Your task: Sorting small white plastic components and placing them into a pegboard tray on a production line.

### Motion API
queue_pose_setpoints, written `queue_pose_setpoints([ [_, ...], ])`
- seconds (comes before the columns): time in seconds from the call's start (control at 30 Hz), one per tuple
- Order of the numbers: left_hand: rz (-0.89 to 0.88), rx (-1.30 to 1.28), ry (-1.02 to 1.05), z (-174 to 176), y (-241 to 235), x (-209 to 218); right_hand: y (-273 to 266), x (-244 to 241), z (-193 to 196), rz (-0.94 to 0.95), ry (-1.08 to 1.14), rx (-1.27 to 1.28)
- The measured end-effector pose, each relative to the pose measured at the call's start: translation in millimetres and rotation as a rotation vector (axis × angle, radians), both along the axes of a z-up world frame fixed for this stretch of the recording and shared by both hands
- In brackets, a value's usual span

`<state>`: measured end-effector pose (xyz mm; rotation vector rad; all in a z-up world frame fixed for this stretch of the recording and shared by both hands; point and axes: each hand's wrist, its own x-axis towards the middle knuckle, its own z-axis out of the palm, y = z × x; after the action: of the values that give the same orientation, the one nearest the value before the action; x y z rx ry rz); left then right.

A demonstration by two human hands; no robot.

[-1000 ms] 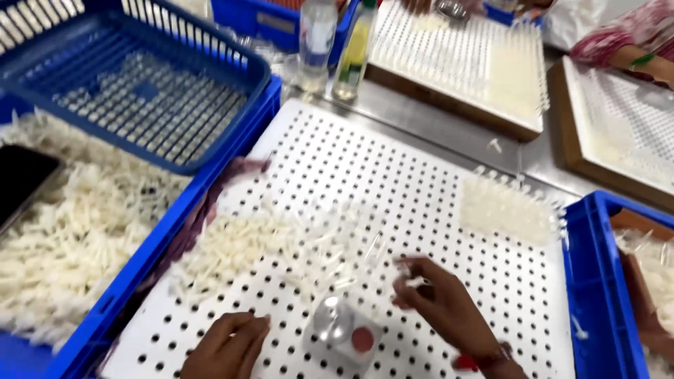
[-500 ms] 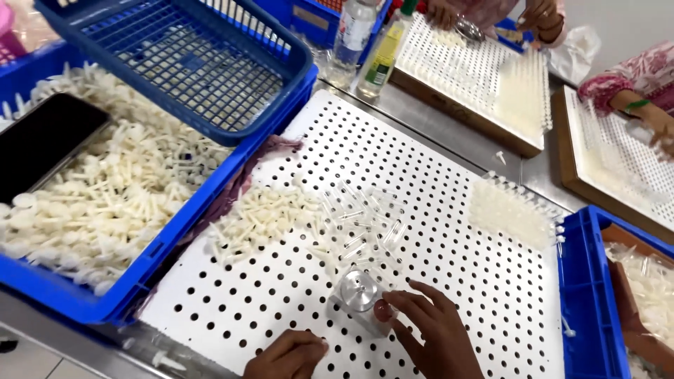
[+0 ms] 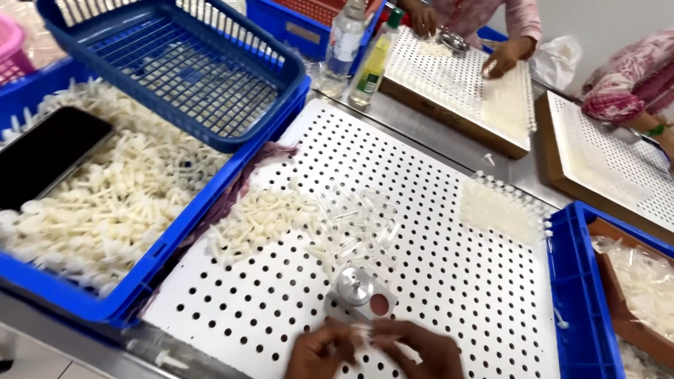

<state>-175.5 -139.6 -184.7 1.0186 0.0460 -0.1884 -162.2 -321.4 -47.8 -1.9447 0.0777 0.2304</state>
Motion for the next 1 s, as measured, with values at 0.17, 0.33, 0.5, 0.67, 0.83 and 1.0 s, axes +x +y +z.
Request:
queue_pose_setpoints([
  [0.17, -0.377, -0.123, -0.014, 22, -5, -11, -1, -1, 24, 0.272, -0.479, -0.142],
  [0.33, 0.018, 0.015, 0.084, 62, 18, 17, -19, 19, 51, -0.232, 0.031, 0.068],
  [0.5, 0.05, -0.022, 0.094, 98, 10, 28, -20, 31, 44, -0.084, 0.103, 0.069],
  [0.67, 0.039, -0.061, 0.009, 137, 15, 43, -4, 47, 92, -0.093, 0.04, 0.009],
  [0.83, -0.108, -0.157, 0.107, 188, 30, 59, 10, 74, 169, 0.124, -0.174, -0.119],
  [1.0, -0.116, -0.352, 0.172, 220, 42, 55, 25, 79, 215, 0.2, -0.172, -0.026],
])
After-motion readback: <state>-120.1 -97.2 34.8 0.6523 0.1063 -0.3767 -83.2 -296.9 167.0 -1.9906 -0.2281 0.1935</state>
